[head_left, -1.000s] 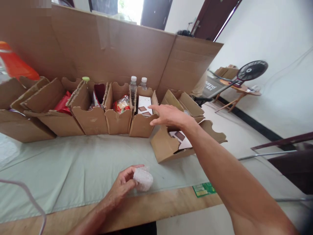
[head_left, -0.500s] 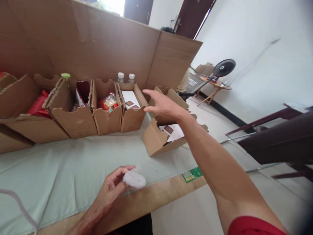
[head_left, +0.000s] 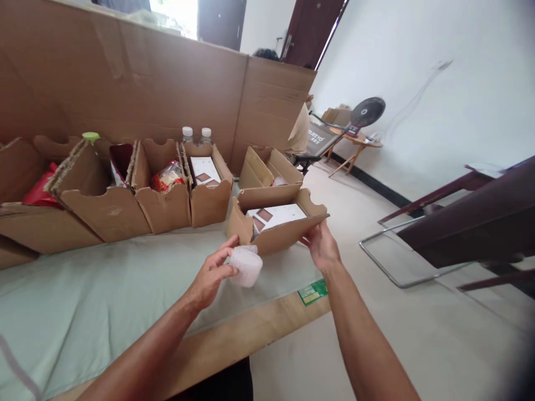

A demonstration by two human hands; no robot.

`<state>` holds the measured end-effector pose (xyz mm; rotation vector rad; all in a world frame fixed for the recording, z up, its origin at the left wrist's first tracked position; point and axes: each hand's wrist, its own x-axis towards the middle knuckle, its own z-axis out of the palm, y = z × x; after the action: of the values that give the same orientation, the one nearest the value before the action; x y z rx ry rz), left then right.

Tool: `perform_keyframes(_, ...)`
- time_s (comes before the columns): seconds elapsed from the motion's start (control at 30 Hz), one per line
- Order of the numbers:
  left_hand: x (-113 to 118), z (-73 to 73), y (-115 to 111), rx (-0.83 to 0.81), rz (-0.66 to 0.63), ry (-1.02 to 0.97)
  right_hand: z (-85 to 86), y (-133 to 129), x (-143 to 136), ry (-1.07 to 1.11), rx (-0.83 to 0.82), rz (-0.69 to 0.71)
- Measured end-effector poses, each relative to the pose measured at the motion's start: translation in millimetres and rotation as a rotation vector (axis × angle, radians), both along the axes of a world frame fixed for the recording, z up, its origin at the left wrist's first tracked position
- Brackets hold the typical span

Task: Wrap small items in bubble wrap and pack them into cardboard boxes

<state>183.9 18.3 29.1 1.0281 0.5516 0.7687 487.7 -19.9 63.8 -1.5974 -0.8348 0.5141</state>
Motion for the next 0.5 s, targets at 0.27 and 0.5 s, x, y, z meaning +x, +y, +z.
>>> perform_keyframes(0.27,-19,0.6,17,-0.039,0.121,0.011,-6.4,2,-26,0.05,0.078,-0.151)
perform_keyframes(0.5,-27,-27.3,1,0.001,0.085,0.142,102.3,10,-52,-0.703,0.185,0.268)
